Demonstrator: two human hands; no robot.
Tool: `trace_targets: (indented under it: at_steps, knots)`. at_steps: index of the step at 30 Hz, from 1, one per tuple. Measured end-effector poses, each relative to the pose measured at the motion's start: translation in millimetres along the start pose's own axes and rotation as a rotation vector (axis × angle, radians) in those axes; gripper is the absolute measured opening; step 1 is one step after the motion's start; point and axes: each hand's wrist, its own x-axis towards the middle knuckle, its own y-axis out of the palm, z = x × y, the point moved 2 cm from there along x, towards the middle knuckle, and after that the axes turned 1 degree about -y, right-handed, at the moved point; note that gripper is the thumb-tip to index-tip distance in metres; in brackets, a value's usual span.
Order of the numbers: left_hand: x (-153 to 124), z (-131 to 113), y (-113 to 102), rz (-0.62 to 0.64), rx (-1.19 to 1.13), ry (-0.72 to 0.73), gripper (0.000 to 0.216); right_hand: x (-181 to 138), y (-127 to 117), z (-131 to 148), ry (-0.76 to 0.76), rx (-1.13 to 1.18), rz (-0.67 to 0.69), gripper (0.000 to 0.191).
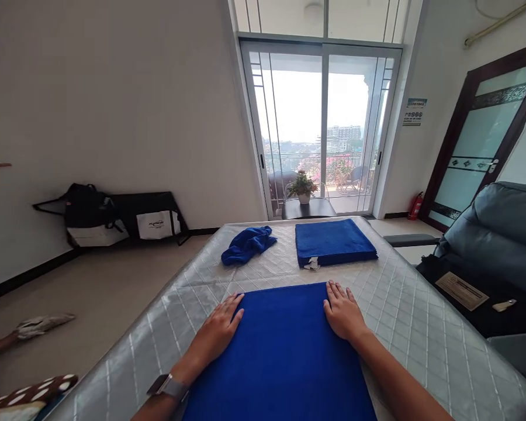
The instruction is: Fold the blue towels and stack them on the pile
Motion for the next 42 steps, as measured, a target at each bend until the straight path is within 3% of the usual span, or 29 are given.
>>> trace_targets:
  at_steps: [3, 6, 10, 14, 16, 18, 26, 33, 42]
  knots:
    - [1, -3, -8, 0.019, 0.072, 0.002, 0.059, -1, 1, -2, 0.012, 0.035, 0.001, 0.063]
    - [0, -31, -22, -0.030, 0.140, 0.009, 0.058, -1, 0, -3, 0.002, 0.061, -0.021, 0.063]
    - [4, -119, -23, 0.012, 0.042, 0.222, 0.050, -1, 2, -4, -0.004, 0.082, -0.041, 0.063]
    - [29, -217, 4, 0.024, -0.118, 0.416, 0.044, -1, 5, -7, -0.016, 0.065, -0.034, 0.062]
    - [47, -249, 20, -0.002, -0.209, 0.424, 0.045, -2, 6, -9, -0.054, 0.054, -0.026, 0.062]
    - [63, -264, 34, -0.035, -0.252, 0.369, 0.047, -3, 7, -11, -0.086, 0.052, -0.016, 0.062]
    - [72, -250, 58, -0.018, -0.239, 0.346, 0.053, 2, 12, -11, -0.070, 0.019, -0.018, 0.062]
    - [66, -242, 59, -0.012, -0.024, 0.450, 0.049, 3, 12, -10, -0.065, -0.015, -0.025, 0.062]
    - [62, -236, 59, 0.024, 0.176, 0.406, 0.051, 1, 10, -9, -0.083, -0.060, -0.037, 0.062]
